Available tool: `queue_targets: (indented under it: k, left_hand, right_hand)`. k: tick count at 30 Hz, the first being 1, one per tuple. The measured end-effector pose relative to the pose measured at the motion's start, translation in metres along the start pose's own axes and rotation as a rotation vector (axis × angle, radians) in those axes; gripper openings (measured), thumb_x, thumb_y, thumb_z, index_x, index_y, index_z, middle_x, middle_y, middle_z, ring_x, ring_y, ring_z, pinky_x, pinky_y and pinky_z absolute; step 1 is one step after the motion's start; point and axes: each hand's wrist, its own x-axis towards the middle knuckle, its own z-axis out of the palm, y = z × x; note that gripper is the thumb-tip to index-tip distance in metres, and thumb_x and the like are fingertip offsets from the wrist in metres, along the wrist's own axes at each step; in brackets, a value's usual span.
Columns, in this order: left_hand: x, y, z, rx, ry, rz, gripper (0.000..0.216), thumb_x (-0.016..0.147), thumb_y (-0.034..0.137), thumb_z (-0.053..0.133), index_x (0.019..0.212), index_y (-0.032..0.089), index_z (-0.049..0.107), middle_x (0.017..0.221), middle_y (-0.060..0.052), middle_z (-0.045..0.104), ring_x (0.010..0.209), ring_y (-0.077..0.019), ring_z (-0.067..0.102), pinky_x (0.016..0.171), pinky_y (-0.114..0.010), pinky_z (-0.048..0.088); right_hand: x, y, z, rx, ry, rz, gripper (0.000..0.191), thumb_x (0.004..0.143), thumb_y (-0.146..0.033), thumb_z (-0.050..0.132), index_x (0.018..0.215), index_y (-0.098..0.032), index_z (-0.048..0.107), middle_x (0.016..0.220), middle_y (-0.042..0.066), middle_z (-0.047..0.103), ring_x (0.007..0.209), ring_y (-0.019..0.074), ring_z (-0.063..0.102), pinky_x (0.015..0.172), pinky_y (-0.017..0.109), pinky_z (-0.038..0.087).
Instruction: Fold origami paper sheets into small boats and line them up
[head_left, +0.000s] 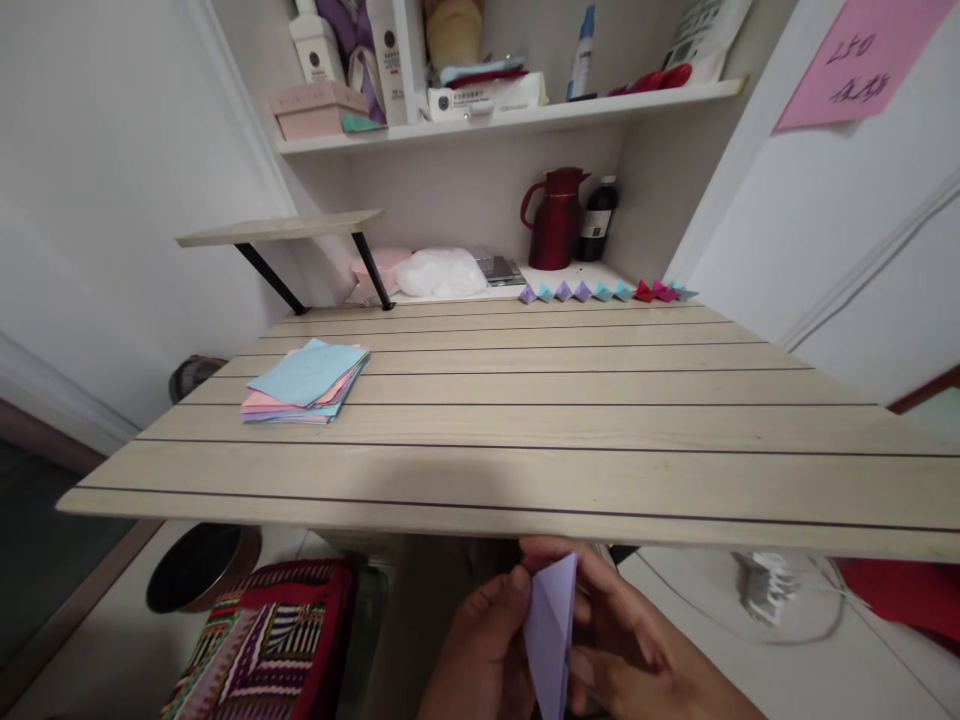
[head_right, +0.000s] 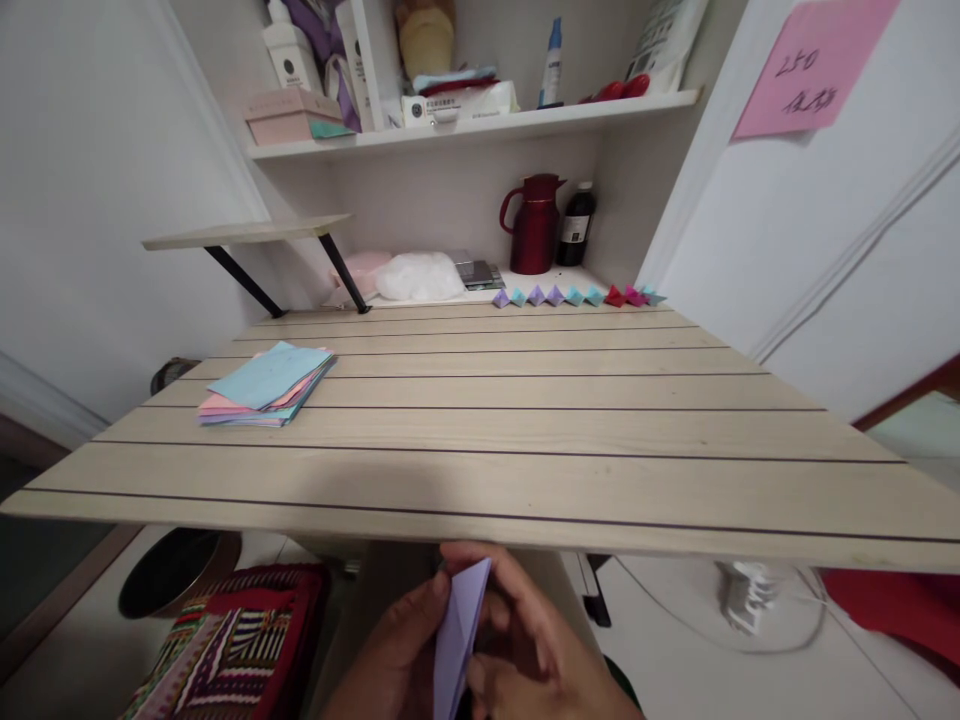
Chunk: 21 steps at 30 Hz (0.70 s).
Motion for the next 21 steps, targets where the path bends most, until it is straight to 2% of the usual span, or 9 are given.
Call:
queue_targets:
  k: [4, 8, 12, 17, 21]
  left_hand:
    - [-0.001, 0.000, 0.004, -0.013, 0.011, 0.013, 0.038, 0.074, 0.051, 0.070, 0.076, 0.013, 0.067, 0.065, -0.003, 0.060, 0.049, -0.0104, 0.051, 0.051, -0.024, 0.040]
    - [-0.003, 0.000, 0.006, 0.035, 0.206, 0.076, 0.041, 0.063, 0.049, 0.080, 0.066, 0.014, 0.059, 0.054, 0.003, 0.053, 0.045, -0.0070, 0.044, 0.047, -0.020, 0.034]
    - [-0.008, 0.005, 0.007, 0.163, 0.353, 0.209, 0.047, 0.055, 0.053, 0.083, 0.061, 0.014, 0.057, 0.048, 0.006, 0.047, 0.044, -0.0054, 0.037, 0.045, -0.018, 0.028]
    - [-0.014, 0.012, 0.012, 0.344, 0.482, 0.336, 0.044, 0.059, 0.055, 0.079, 0.060, 0.015, 0.061, 0.051, 0.006, 0.046, 0.049, -0.0067, 0.036, 0.047, -0.018, 0.028]
    - [-0.016, 0.011, 0.014, 0.481, 0.487, 0.437, 0.041, 0.065, 0.053, 0.076, 0.056, 0.016, 0.061, 0.055, 0.005, 0.043, 0.052, -0.0085, 0.035, 0.050, -0.020, 0.030]
  right_hand:
    - [0.002, 0.002, -0.002, -0.016, 0.001, 0.019, 0.054, 0.069, -0.034, 0.071, 0.120, -0.027, 0.055, 0.089, 0.002, 0.064, 0.061, 0.0107, 0.051, 0.060, 0.026, 0.039]
    - [0.007, 0.005, -0.004, -0.110, 0.025, -0.020, 0.048, 0.070, -0.032, 0.069, 0.116, -0.026, 0.057, 0.076, -0.001, 0.062, 0.060, 0.0120, 0.052, 0.057, 0.024, 0.040]
    - [0.008, 0.005, -0.005, -0.261, 0.118, -0.157, 0.030, 0.074, -0.037, 0.065, 0.102, -0.025, 0.062, 0.090, 0.003, 0.061, 0.075, 0.0165, 0.058, 0.062, 0.025, 0.046]
    - [0.006, 0.003, -0.002, -0.375, 0.138, -0.238, 0.031, 0.072, -0.032, 0.063, 0.103, -0.025, 0.063, 0.106, 0.005, 0.060, 0.084, 0.0192, 0.059, 0.075, 0.029, 0.049]
    - [0.006, 0.006, 0.000, -0.410, 0.162, -0.191, 0.035, 0.071, -0.029, 0.061, 0.105, -0.024, 0.063, 0.097, 0.004, 0.065, 0.087, 0.0211, 0.061, 0.075, 0.030, 0.048]
